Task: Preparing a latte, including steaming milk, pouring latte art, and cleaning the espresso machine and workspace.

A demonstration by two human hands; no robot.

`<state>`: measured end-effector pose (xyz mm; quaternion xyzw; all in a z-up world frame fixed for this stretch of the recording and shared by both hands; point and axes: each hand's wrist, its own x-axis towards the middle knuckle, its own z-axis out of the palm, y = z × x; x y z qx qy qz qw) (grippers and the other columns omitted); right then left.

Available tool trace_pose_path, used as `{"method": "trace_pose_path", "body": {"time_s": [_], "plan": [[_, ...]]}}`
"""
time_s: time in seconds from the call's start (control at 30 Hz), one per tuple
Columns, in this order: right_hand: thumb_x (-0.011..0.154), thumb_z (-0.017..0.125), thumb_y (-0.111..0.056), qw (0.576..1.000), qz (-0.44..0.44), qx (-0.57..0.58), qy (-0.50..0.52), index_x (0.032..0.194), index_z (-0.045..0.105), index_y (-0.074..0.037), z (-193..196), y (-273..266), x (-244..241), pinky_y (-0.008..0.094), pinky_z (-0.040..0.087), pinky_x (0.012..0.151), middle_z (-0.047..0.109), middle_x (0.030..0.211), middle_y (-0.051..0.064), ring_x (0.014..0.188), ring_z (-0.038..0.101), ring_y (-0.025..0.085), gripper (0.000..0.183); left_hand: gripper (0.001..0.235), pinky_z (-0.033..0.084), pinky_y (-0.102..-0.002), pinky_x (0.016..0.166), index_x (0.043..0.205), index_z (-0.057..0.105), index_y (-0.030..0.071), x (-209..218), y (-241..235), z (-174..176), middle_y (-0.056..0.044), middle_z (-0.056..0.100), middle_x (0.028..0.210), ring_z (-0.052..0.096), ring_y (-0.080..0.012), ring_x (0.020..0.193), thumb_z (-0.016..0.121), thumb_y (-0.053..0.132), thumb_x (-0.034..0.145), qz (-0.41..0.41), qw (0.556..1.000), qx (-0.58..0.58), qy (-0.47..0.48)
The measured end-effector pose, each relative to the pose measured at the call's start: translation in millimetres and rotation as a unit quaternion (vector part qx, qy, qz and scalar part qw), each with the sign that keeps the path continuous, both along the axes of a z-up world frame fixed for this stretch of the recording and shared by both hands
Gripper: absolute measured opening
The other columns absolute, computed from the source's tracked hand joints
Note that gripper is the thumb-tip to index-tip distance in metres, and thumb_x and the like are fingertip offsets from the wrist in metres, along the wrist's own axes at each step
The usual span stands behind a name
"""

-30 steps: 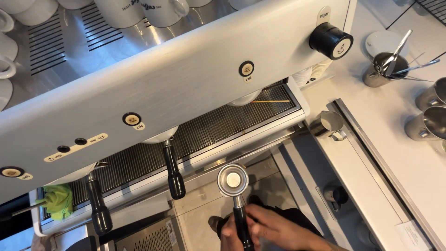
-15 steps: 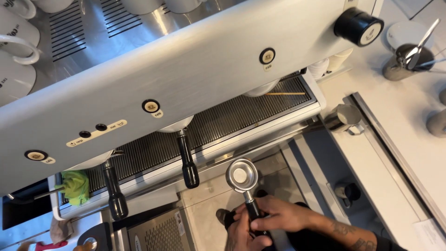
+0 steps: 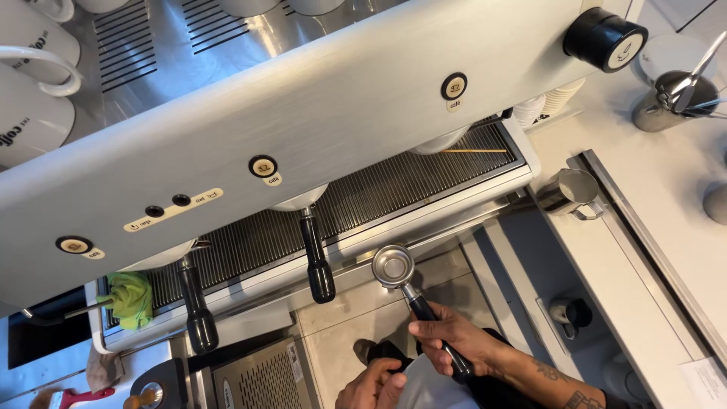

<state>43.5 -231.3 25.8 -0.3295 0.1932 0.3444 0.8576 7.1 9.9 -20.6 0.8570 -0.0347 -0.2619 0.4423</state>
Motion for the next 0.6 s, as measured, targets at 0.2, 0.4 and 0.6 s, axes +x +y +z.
{"method": "trace_pose_path", "body": {"time_s": [0.2, 0.4, 0.6], "plan": [[0.096, 0.064, -0.005, 0.999, 0.003, 0.006, -0.043, 0.095, 0.049, -0.005, -1, 3, 4, 0.030, 0.042, 0.035, 0.045, 0.058, 0.001, 0.039, 0.048, 0.011, 0.016, 0.048, 0.062, -0.029, 0.070, 0.117, 0.075, 0.020, 4, -7, 16, -0.004, 0.078, 0.080, 0.080, -0.0132, 0.073, 0.066, 0.057, 0.088, 0.000, 1.000, 0.021, 0.023], [0.095, 0.063, -0.003, 0.999, 0.000, -0.002, -0.049, 0.094, 0.049, -0.005, 3, 9, 11, 0.030, 0.042, 0.035, 0.045, 0.057, 0.002, 0.038, 0.048, 0.012, 0.015, 0.044, 0.061, -0.028, 0.070, 0.117, 0.074, 0.021, 4, -6, 14, -0.002, 0.076, 0.079, 0.079, -0.0108, 0.073, 0.070, 0.053, 0.088, 0.001, 0.999, 0.033, 0.020], [0.095, 0.059, -0.009, 0.972, -0.193, -0.048, -0.123, 0.095, 0.048, -0.007, -1, 44, 83, 0.032, 0.040, 0.033, 0.044, 0.055, 0.002, 0.038, 0.047, 0.014, 0.011, 0.042, 0.059, -0.028, 0.066, 0.114, 0.077, 0.019, -2, 5, 2, -0.001, 0.075, 0.077, 0.076, -0.0114, 0.067, 0.072, 0.051, 0.087, 0.021, 0.999, 0.043, -0.004]]}}
